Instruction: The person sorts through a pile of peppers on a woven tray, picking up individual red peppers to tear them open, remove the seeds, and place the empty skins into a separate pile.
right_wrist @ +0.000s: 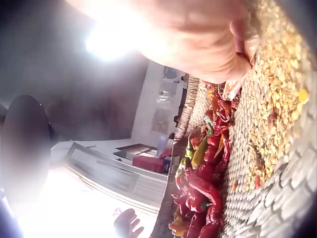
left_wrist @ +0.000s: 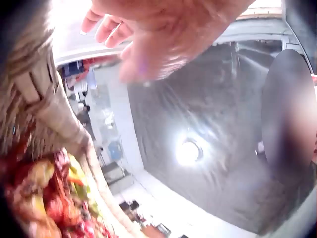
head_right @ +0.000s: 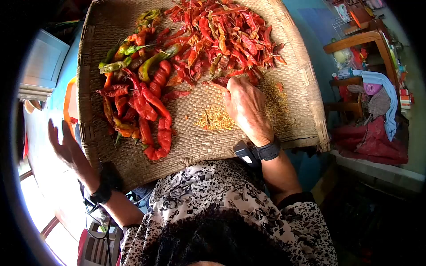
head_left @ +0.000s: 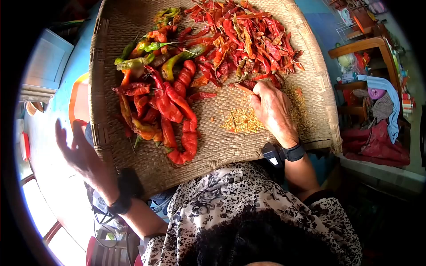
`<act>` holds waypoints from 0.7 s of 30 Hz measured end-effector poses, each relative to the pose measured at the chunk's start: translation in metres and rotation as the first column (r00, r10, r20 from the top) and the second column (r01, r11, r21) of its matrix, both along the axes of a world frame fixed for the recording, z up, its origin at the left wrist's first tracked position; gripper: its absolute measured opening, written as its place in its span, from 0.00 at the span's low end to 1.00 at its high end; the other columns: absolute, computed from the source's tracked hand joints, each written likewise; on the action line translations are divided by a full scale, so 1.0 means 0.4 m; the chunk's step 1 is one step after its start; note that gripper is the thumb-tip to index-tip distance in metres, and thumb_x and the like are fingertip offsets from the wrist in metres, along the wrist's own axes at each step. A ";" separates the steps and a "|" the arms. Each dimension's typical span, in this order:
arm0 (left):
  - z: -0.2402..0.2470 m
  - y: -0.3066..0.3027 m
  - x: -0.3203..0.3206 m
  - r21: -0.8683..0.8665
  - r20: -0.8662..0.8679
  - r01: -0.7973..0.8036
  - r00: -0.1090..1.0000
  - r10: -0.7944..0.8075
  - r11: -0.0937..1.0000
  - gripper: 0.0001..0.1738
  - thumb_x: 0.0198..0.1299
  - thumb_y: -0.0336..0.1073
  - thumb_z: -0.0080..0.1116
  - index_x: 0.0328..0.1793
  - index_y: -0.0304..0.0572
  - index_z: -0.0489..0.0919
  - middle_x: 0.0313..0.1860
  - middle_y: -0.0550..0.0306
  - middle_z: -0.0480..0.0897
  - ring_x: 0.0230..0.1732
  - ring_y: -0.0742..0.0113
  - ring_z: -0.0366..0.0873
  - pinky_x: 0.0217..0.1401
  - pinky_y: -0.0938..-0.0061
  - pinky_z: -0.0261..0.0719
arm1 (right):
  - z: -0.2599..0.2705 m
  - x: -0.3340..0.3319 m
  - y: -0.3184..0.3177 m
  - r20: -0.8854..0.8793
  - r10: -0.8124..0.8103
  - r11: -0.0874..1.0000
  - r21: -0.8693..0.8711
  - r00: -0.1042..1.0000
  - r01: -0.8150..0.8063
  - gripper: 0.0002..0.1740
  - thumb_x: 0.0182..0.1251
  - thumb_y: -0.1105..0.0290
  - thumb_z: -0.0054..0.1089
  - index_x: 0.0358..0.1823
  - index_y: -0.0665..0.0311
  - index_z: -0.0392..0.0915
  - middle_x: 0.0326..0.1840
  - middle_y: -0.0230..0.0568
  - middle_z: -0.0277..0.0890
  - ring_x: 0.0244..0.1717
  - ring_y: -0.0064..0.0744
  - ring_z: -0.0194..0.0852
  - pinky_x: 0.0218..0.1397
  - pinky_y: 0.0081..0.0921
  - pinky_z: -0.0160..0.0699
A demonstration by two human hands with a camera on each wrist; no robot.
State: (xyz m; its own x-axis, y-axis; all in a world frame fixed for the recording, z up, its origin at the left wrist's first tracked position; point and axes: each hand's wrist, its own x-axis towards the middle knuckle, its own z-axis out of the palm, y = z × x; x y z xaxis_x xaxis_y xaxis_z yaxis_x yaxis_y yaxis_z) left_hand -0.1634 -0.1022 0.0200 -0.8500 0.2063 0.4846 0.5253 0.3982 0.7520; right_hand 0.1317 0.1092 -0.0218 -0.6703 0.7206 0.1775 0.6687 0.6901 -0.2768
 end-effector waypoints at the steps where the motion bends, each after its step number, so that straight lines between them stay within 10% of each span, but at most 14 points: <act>1: -0.008 0.001 0.014 0.045 -0.062 0.222 0.974 -0.219 0.974 0.25 0.63 0.38 0.54 0.64 0.32 0.68 0.53 0.48 0.75 0.47 0.64 0.76 0.48 0.70 0.75 | 0.001 -0.001 0.000 -0.061 0.019 0.999 0.028 0.998 -0.017 0.09 0.55 0.74 0.62 0.33 0.65 0.69 0.29 0.47 0.72 0.31 0.49 0.75 0.33 0.40 0.72; 3: -0.031 0.019 0.060 0.239 0.064 0.488 0.855 -0.515 0.839 0.20 0.62 0.28 0.52 0.61 0.34 0.71 0.52 0.54 0.77 0.46 0.67 0.76 0.46 0.75 0.74 | 0.008 -0.007 -0.007 -0.121 0.048 0.998 0.055 0.991 -0.041 0.08 0.55 0.75 0.61 0.33 0.64 0.69 0.27 0.47 0.72 0.29 0.49 0.75 0.31 0.40 0.72; 7: 0.015 0.092 0.228 0.037 0.406 0.669 0.669 -0.623 0.743 0.11 0.61 0.33 0.59 0.47 0.36 0.81 0.39 0.54 0.83 0.37 0.70 0.78 0.42 0.75 0.77 | 0.052 -0.028 -0.052 -0.423 0.018 0.896 -0.395 0.906 -0.202 0.05 0.63 0.75 0.56 0.31 0.64 0.69 0.19 0.37 0.71 0.16 0.25 0.67 0.16 0.24 0.64; 10: -0.033 0.121 0.296 0.287 0.608 0.701 0.393 -0.690 0.653 0.13 0.62 0.35 0.60 0.48 0.34 0.80 0.36 0.57 0.83 0.35 0.77 0.76 0.37 0.80 0.75 | 0.081 -0.048 -0.095 -0.464 0.056 0.783 -0.529 0.884 -0.327 0.06 0.67 0.71 0.54 0.31 0.62 0.70 0.20 0.33 0.72 0.18 0.19 0.68 0.17 0.20 0.65; 14: -0.045 0.115 0.304 0.520 0.696 0.614 0.098 -0.711 0.594 0.08 0.63 0.31 0.57 0.45 0.35 0.80 0.35 0.61 0.82 0.34 0.79 0.75 0.38 0.82 0.74 | 0.094 -0.079 -0.133 -0.530 0.090 0.690 -0.577 0.843 -0.437 0.05 0.64 0.74 0.57 0.34 0.66 0.70 0.24 0.42 0.77 0.24 0.31 0.77 0.26 0.26 0.74; 17: -0.028 0.109 0.292 0.545 0.634 0.565 0.206 -0.745 0.620 0.07 0.64 0.34 0.56 0.40 0.38 0.80 0.30 0.66 0.80 0.30 0.83 0.71 0.36 0.86 0.68 | 0.096 -0.095 -0.124 -0.492 0.220 0.717 -0.504 0.842 -0.482 0.06 0.64 0.71 0.58 0.35 0.66 0.73 0.25 0.37 0.74 0.25 0.29 0.73 0.28 0.24 0.72; 21: 0.010 0.090 0.181 0.499 0.421 0.413 0.653 -0.629 0.762 0.10 0.66 0.40 0.52 0.38 0.41 0.77 0.26 0.64 0.77 0.25 0.82 0.65 0.28 0.88 0.60 | 0.066 -0.131 -0.061 -0.219 0.343 0.910 -0.164 0.913 -0.381 0.14 0.63 0.64 0.60 0.44 0.66 0.73 0.41 0.43 0.72 0.36 0.36 0.75 0.37 0.35 0.77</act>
